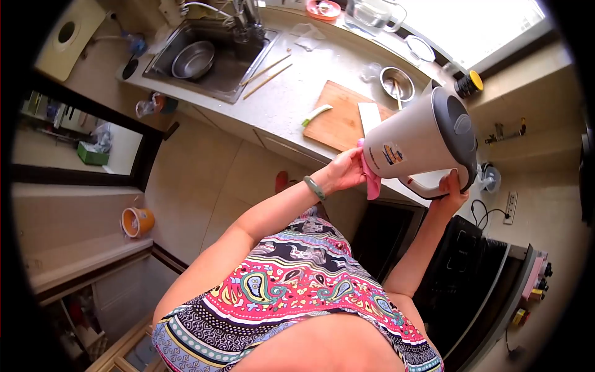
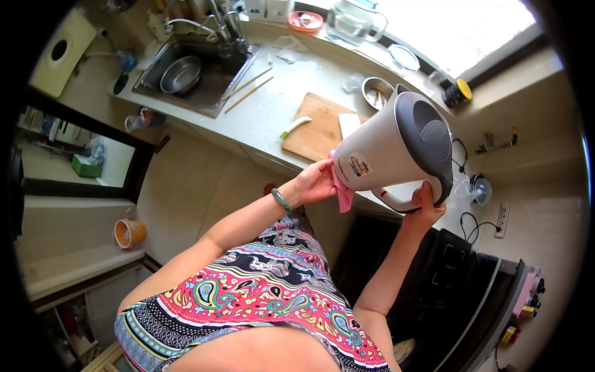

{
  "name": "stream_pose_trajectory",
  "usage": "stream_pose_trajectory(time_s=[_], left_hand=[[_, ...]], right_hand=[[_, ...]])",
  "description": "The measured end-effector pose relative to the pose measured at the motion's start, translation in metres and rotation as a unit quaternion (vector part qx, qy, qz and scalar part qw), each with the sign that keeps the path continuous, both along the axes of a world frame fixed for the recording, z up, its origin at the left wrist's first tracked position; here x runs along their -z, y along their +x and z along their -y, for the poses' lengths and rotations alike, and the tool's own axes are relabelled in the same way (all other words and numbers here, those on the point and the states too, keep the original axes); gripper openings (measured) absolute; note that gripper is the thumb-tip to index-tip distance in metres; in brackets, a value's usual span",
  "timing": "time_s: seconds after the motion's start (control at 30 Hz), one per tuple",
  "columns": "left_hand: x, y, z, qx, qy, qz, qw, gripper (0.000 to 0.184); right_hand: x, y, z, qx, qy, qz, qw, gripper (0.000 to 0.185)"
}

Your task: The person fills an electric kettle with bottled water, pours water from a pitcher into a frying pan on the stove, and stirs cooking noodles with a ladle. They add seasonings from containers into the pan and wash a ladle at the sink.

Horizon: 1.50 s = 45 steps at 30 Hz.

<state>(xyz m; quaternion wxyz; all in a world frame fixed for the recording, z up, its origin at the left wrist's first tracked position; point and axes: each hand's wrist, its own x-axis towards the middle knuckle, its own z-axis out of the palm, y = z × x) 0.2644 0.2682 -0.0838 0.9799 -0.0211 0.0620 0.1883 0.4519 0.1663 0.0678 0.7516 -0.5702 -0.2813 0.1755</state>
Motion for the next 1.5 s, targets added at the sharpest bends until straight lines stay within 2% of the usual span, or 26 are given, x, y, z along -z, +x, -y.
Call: stream_pose_trajectory(time_s=[0.03, 0.1, 0.17, 0.2, 0.27, 0.37, 0.4, 0.5, 0.67, 0.73, 0.77, 0.83, 0.87, 0.97, 1.07, 1.1, 1.17, 1.3, 1.33, 1.4, 1.5], left_hand=[[0.002, -0.017, -0.007, -0.016, 0.000, -0.003, 1.000, 0.040], [0.007, -0.046, -0.021, -0.085, 0.027, -0.112, 0.990, 0.042], [0.024, -0.064, -0.040, -0.120, 0.013, -0.171, 0.978, 0.041], [0.037, -0.069, -0.052, -0.149, 0.033, -0.208, 0.966, 0.040], [0.055, -0.089, -0.078, -0.200, 0.143, -0.271, 0.931, 0.038], [0.068, -0.147, -0.118, -0.225, 0.143, -0.306, 0.914, 0.033], [0.083, -0.109, -0.079, -0.190, 0.114, -0.320, 0.921, 0.032], [0.101, -0.128, -0.095, -0.209, 0.070, -0.361, 0.906, 0.031], [0.129, -0.128, -0.093, -0.158, 0.009, -0.308, 0.938, 0.036], [0.155, -0.130, -0.095, -0.099, -0.024, -0.137, 0.985, 0.039], [0.107, -0.130, -0.087, -0.119, -0.058, -0.128, 0.983, 0.042], [0.084, -0.128, -0.076, -0.159, -0.072, -0.111, 0.978, 0.042], [0.082, -0.125, -0.057, -0.174, -0.111, -0.087, 0.975, 0.043], [0.085, -0.132, -0.053, -0.195, -0.124, -0.068, 0.970, 0.044], [0.084, -0.148, -0.060, -0.193, -0.072, -0.073, 0.976, 0.043], [0.090, -0.153, -0.047, -0.183, -0.094, -0.071, 0.976, 0.043], [0.110, -0.166, -0.060, -0.227, -0.099, 0.014, 0.969, 0.042], [0.075, -0.191, -0.091, -0.244, -0.087, -0.025, 0.966, 0.039], [0.067, -0.192, -0.085, -0.245, -0.105, -0.068, 0.961, 0.038], [0.067, -0.190, -0.096, -0.254, -0.103, -0.110, 0.955, 0.037], [0.072, -0.173, -0.114, -0.205, -0.092, -0.200, 0.954, 0.035]], right_hand=[[0.007, -0.010, -0.016, -0.017, -0.007, -0.006, 1.000, 0.006], [0.022, -0.028, -0.041, -0.057, -0.024, -0.002, 0.998, 0.007], [0.039, -0.043, -0.068, -0.058, -0.047, -0.015, 0.997, 0.007], [0.050, -0.045, -0.080, -0.076, -0.032, -0.030, 0.996, 0.008], [0.062, -0.057, -0.099, -0.091, -0.046, -0.026, 0.994, 0.009], [0.082, -0.087, -0.127, -0.118, -0.074, 0.034, 0.990, 0.010], [0.090, -0.044, -0.089, -0.105, -0.109, 0.030, 0.988, 0.010], [0.106, -0.054, -0.106, -0.152, -0.102, 0.005, 0.983, 0.010], [0.103, -0.072, -0.105, -0.188, -0.112, -0.049, 0.975, 0.009], [0.105, -0.083, -0.117, -0.208, -0.067, -0.108, 0.970, 0.008], [0.102, -0.091, -0.123, -0.201, -0.065, -0.127, 0.969, 0.009], [0.108, -0.099, -0.136, -0.205, -0.027, -0.149, 0.967, 0.016], [0.102, -0.104, -0.129, -0.197, -0.038, -0.140, 0.970, 0.016], [0.104, -0.109, -0.156, -0.237, -0.048, -0.131, 0.961, 0.016], [0.102, -0.114, -0.176, -0.258, -0.042, -0.124, 0.957, 0.014], [0.096, -0.113, -0.167, -0.246, -0.066, -0.120, 0.960, 0.012], [0.094, -0.108, -0.177, -0.263, -0.049, -0.123, 0.956, 0.011], [0.080, -0.092, -0.185, -0.265, -0.038, -0.108, 0.957, 0.011], [0.069, -0.088, -0.171, -0.248, -0.061, -0.091, 0.962, 0.012], [0.056, -0.081, -0.167, -0.238, -0.084, -0.036, 0.967, 0.013], [0.055, -0.063, -0.164, -0.217, -0.119, 0.035, 0.968, 0.013]])
